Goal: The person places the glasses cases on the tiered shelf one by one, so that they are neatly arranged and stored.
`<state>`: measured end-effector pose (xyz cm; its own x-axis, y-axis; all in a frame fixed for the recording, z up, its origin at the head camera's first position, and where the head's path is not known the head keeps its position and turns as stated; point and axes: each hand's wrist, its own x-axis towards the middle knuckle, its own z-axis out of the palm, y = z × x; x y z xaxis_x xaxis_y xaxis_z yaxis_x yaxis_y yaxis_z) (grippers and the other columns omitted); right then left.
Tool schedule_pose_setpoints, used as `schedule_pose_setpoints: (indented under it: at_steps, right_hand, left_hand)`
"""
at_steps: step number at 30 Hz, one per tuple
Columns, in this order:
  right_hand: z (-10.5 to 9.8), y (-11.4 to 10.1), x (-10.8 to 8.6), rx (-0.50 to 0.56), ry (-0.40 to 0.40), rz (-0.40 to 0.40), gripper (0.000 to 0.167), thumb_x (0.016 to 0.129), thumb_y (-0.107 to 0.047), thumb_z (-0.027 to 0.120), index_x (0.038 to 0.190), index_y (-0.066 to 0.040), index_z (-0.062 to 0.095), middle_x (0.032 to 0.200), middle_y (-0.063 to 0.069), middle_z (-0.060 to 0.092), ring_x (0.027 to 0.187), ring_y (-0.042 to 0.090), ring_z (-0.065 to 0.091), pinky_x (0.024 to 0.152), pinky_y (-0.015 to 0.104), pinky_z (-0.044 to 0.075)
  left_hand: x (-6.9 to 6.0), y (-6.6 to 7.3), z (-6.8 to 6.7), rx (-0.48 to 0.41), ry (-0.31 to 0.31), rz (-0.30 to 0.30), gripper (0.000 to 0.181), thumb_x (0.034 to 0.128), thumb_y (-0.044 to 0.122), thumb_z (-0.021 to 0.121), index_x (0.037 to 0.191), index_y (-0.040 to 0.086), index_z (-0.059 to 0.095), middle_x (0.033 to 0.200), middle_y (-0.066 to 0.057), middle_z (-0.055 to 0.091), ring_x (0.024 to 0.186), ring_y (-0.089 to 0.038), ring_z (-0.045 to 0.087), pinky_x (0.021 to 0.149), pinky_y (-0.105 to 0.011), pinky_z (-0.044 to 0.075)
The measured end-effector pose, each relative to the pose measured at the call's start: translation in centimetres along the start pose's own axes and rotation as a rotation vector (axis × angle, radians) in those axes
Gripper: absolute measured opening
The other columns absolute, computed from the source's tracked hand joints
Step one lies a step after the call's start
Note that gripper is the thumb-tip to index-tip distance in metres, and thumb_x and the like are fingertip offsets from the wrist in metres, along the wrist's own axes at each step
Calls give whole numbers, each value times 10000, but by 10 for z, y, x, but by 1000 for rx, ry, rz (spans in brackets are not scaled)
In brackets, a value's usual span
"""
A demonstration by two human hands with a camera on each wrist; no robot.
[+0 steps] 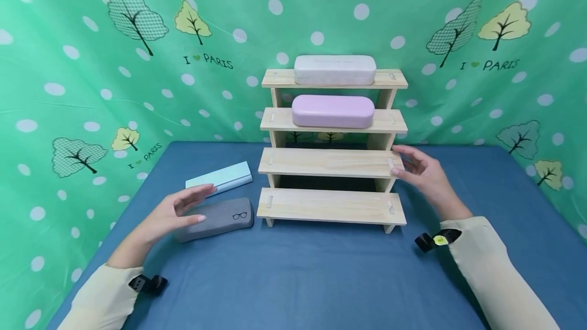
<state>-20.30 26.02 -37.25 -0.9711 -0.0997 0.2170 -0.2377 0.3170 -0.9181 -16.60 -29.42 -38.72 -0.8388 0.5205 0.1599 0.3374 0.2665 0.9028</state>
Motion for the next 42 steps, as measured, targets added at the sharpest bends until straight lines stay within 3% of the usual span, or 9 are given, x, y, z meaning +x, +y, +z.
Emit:
schedule_pose_setpoints:
  at_steps: [12,19,25,29,34,37,42]
  right_hand:
    - [5,5,3,51,-34,4,611,886,-115,661,1422,3,391,1466,185,369,1279,112,410,938,68,367]
    - [4,3,4,52,-49,15,645,890,-129,659,1447,-16,352,1488,205,322,1269,102,420,920,65,377]
    - [4,4,2,60,-65,34,652,902,-138,645,1460,-26,326,1481,240,309,1228,57,441,897,62,392]
    - [3,6,2,60,-71,40,662,903,-143,645,1466,-34,314,1481,241,308,1233,58,441,897,64,396]
    - [-2,7,1,44,-79,52,677,904,-150,644,1475,-47,296,1495,227,290,1314,200,390,901,62,394]
    - [-3,7,1,41,-88,59,683,907,-154,640,1480,-47,283,1502,220,280,1339,257,356,909,66,391]
    - [-2,5,1,25,-93,61,697,907,-175,644,1484,-52,272,1508,206,275,1361,311,318,915,69,388]
  left_hand:
    - [-22,-5,-12,-15,66,-78,560,881,-53,592,1400,-49,382,1363,-20,528,1239,-4,453,965,-119,377]
    - [-24,-10,-14,-9,40,-94,565,859,-46,622,1379,-64,401,1347,36,538,1229,48,431,977,-93,339]
    - [-24,-18,-18,11,55,-82,569,838,-56,642,1361,-77,418,1321,102,544,1237,69,407,985,-81,318]
    - [-22,-24,-19,26,38,-97,575,835,-35,658,1363,-58,433,1343,66,534,1237,72,393,975,-73,306]
    - [-17,-30,-18,48,-27,-175,654,813,38,706,1401,7,421,1421,-77,447,1173,13,432,907,-120,371]
    - [-16,-32,-18,37,-63,-231,703,796,46,717,1422,29,398,1368,-169,436,1060,-88,482,823,-210,436]
    - [-18,-32,-20,22,-90,-292,755,773,42,731,1440,61,377,1262,-182,441,950,-167,485,735,-285,447]
